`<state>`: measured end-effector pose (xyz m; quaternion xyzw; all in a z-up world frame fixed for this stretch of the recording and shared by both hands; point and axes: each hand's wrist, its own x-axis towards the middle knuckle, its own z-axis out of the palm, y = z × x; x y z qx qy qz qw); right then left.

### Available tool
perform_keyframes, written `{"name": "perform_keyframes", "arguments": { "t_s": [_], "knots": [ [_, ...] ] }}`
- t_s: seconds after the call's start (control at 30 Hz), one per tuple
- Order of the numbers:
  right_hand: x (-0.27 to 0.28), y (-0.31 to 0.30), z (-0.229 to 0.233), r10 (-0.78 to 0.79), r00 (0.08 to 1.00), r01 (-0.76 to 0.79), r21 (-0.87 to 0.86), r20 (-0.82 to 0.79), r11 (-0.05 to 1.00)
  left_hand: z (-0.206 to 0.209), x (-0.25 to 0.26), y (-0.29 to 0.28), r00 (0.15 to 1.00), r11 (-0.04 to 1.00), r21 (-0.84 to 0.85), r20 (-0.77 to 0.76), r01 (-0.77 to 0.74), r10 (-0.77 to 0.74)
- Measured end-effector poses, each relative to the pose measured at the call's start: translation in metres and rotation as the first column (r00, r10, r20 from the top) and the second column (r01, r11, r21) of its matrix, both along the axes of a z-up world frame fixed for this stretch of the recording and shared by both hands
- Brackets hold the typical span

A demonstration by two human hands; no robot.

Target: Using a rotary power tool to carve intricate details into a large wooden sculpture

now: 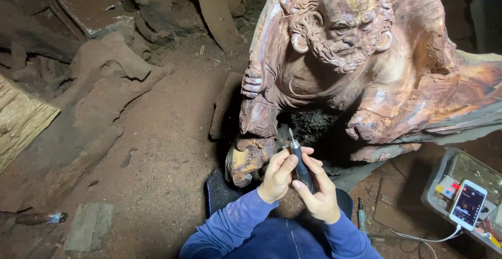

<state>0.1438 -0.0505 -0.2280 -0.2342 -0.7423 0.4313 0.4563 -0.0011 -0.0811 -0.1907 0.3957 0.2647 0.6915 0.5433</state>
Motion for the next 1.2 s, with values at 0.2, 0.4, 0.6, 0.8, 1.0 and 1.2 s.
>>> {"name": "perform_keyframes", "arguments": {
  "t_s": [0.2, 0.4, 0.6, 0.8, 1.0, 1.2],
  "knots": [
    [0.011, 0.006, 0.018, 0.015, 0.99, -0.014, -0.004, 0.14, 1.0, 0.0, 0.0, 0.008, 1.0, 1.0, 0.028, 0.008, 0.003, -0.004],
    [0.001, 0.016, 0.005, -0.09, 0.988, 0.078, 0.098, 0.122, 0.992, -0.001, -0.003, 0.019, 0.996, 0.999, -0.004, 0.073, -0.042, 0.043],
    [-0.053, 0.041, 0.003, -0.094, 0.978, 0.134, 0.211, -0.188, 0.968, 0.023, -0.031, 0.036, 0.85, 0.891, 0.227, -0.281, -0.393, 0.446],
    [-0.087, 0.047, 0.012, -0.081, 0.958, 0.147, 0.23, -0.275, 0.962, 0.03, -0.041, 0.04, 0.865, 0.898, 0.154, -0.242, -0.412, 0.439],
    [-0.094, 0.054, 0.024, -0.067, 0.944, 0.145, 0.224, -0.322, 0.964, 0.052, -0.042, 0.04, 0.849, 0.893, 0.125, -0.277, -0.432, 0.45],
    [-0.095, 0.06, 0.021, -0.062, 0.941, 0.141, 0.218, -0.334, 0.966, 0.054, -0.041, 0.042, 0.842, 0.887, 0.125, -0.278, -0.445, 0.462]
  ]
}}
